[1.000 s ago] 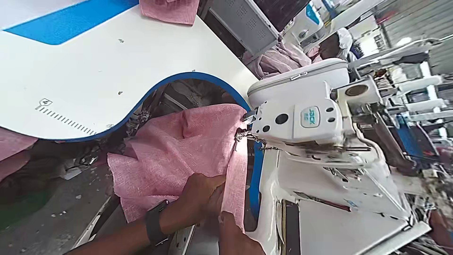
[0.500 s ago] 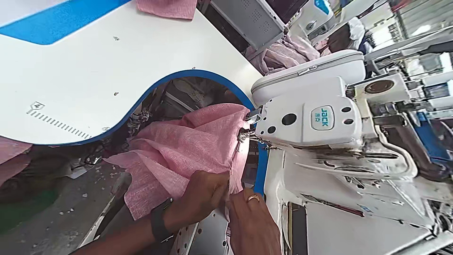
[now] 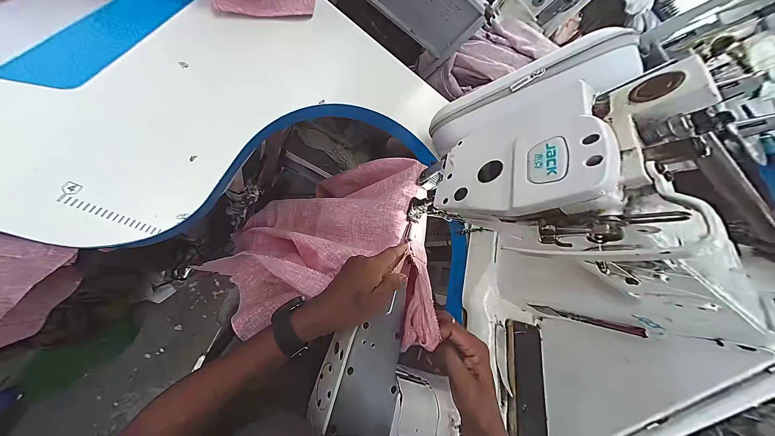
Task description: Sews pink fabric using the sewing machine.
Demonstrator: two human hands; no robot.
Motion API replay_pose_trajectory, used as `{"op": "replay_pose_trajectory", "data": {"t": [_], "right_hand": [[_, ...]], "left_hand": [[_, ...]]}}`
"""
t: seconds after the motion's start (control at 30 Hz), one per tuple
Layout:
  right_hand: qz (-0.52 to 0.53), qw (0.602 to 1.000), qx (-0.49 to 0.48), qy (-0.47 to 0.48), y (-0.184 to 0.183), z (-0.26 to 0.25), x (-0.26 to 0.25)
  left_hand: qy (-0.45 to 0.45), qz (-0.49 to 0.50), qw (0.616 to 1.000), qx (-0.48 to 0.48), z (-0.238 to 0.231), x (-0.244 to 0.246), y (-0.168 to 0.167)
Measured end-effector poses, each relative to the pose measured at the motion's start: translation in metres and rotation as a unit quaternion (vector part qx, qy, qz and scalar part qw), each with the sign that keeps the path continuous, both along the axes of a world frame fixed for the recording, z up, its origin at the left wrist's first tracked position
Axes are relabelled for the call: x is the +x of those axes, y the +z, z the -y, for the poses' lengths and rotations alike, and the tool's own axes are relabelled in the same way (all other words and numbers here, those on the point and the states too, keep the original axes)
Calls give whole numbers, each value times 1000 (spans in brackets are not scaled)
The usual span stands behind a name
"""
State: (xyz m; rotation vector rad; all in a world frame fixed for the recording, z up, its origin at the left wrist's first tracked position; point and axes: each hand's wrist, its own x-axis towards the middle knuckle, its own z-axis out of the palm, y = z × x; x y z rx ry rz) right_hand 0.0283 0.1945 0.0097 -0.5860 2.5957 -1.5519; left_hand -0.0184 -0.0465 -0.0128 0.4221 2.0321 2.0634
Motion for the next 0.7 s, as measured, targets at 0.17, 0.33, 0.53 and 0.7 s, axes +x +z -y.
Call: {"op": "replay_pose_trajectory", "data": {"t": [0.17, 0.33, 0.53, 0.7], "right_hand": [[-78, 995, -36, -55, 2, 38, 3], [-20, 990, -86, -110, -5, 37, 19], [97, 990, -73, -66, -7, 16, 29], [82, 976, -154, -131, 2, 14, 30]], "left_hand": [[12, 13, 998, -58, 5, 19, 11], [55, -46, 994, -82, 7, 31, 5], [56, -27, 998, 30, 1, 33, -14], [53, -34, 997, 39, -1, 33, -16]]}}
